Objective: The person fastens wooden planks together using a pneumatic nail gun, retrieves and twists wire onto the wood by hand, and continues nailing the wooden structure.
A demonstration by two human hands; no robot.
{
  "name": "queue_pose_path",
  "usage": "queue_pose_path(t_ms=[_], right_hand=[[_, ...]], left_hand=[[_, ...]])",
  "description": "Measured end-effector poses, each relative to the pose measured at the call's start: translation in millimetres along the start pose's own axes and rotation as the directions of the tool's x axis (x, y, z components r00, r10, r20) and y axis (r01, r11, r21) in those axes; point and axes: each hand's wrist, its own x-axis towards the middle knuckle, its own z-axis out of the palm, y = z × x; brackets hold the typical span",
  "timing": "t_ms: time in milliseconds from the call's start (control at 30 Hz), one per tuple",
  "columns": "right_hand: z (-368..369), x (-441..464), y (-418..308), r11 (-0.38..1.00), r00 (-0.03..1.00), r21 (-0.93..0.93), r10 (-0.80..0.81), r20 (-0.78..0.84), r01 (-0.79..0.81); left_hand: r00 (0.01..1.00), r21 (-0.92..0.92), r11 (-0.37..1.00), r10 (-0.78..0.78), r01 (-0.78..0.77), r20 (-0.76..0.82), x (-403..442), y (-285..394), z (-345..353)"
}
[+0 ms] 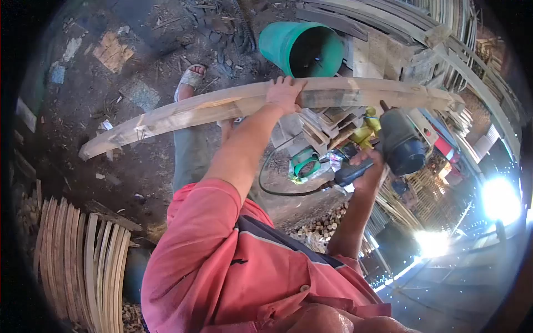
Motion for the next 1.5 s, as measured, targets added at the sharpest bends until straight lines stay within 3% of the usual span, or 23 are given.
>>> queue_pose_path(t_ms=[100,400,533,633,667,767,800,900,933,1033,1167,1233,1367,1400,1500], right_hand=[[-21,1,24,0.998,0.998,0.008,0.056,0.018,-0.056],[-9,22,61,0.998,1.000,-0.062,0.012,0.023,-0.011],[22,17,49,0.992,0.996,-0.092,-0.087,-0.003,0.087],[35,20,38,0.927,0.986,-0.336,-0.167,0.028,0.167],[42,16,32,0.929,0.984,-0.323,-0.171,0.052,0.179],[55,30,20,0.941,0.998,-0.337,0.023,-0.053,-0.039],[58,35,18,0.950,0.992,-0.293,0.091,-0.088,-0.113],[61,4,20,0.984,0.996,-0.175,-0.041,-0.076,0.028],[59,-19,12,0.974,0.988,-0.177,-0.150,-0.034,0.142],[40,-35,-10,0.942,0.970,-0.237,-0.216,0.113,0.238],[34,-16,-26,0.984,0.982,-0.074,-0.150,0.112,0.159],[17,0,-11,0.990,0.980,-0.036,-0.130,0.153,0.137],[-6,23,28,1.000,1.000,-0.021,0.006,-0.003,-0.007],[-7,26,33,0.998,0.997,0.023,0.053,0.060,-0.055],[6,30,47,1.000,0.999,0.024,-0.017,0.046,0.015]], left_hand=[[1.000,0.006,1.000,0.000,0.000,0.016,-2,4,-1],[1.000,0.054,0.998,0.015,-0.015,-0.007,1,4,4],[1.000,0.042,0.999,0.022,-0.022,-0.018,2,4,7],[1.000,0.038,0.999,0.017,-0.017,-0.016,3,3,5],[1.000,0.026,1.000,0.016,-0.016,0.004,3,4,4],[1.000,0.020,1.000,0.017,-0.017,0.019,-1,4,1],[1.000,0.021,1.000,0.013,-0.014,0.013,-1,3,0],[0.999,0.024,0.999,0.041,-0.041,0.000,-1,0,2],[1.000,0.020,0.999,0.026,-0.026,0.004,-1,0,1],[0.999,0.000,0.999,0.038,-0.038,-0.013,-1,-1,4],[1.000,-0.007,1.000,0.004,-0.003,0.013,-5,3,0],[1.000,0.021,1.000,-0.008,0.008,-0.009,-1,3,0],[0.999,0.018,1.000,-0.012,0.012,0.040,-6,7,-3],[0.999,0.009,1.000,-0.013,0.012,0.050,-3,7,-5],[0.999,0.043,0.999,-0.020,0.019,0.039,-1,8,-3]])
